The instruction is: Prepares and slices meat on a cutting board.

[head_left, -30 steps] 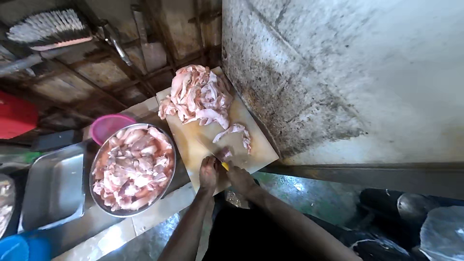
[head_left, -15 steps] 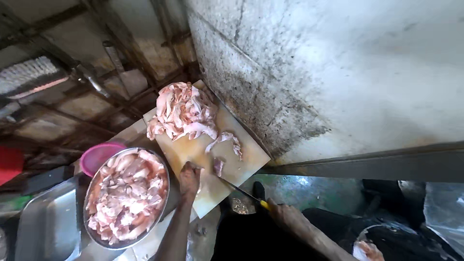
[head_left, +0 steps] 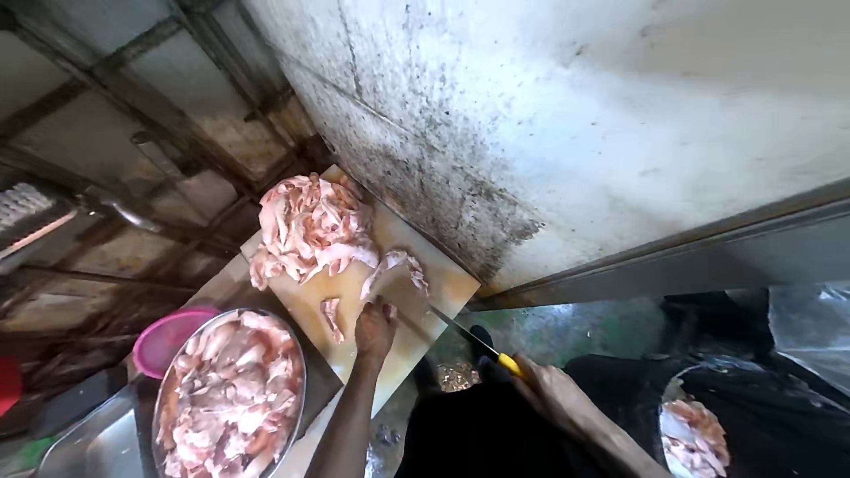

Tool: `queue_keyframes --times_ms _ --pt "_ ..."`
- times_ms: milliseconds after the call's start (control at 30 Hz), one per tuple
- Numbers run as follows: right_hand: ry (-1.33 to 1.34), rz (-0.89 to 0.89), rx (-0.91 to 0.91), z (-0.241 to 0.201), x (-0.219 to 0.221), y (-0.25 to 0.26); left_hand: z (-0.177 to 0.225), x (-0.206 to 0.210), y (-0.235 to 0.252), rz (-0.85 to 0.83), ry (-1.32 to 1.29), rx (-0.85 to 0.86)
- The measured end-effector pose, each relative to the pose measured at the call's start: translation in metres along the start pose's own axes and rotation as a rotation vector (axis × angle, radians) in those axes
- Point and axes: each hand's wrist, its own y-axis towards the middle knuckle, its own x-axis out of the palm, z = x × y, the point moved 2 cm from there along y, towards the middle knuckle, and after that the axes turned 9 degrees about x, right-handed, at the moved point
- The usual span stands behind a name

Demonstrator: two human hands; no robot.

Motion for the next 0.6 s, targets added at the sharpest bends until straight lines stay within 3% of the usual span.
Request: queue_keyframes --times_ms 67,200,300,400,500,600 --pt "0.030 0.018 -0.012 0.000 0.006 0.000 -0.014 -0.001 0.003 0.014 -0.201 0.023" --pt "0.088 0.037 0.000 0.003 0.015 -0.001 -0.036 -0.001 -0.009 0.094 -1.132 0.091" --pt "0.116 0.050 0.009 0.003 0.020 0.000 -0.033 -0.014 -0.029 0.147 -1.365 0.126" --pt "0.118 0.056 0.008 -0.002 0.021 0.001 -0.029 -0.022 -0.042 0.216 -1.278 0.154" --pt "0.095 0.048 -0.009 -0.010 0.019 0.004 -0.021 -0.023 -0.050 0.306 -0.874 0.106" --pt "0.080 0.048 -0.023 -0.021 0.019 0.008 -0.020 0.000 -0.045 0.257 -0.550 0.069"
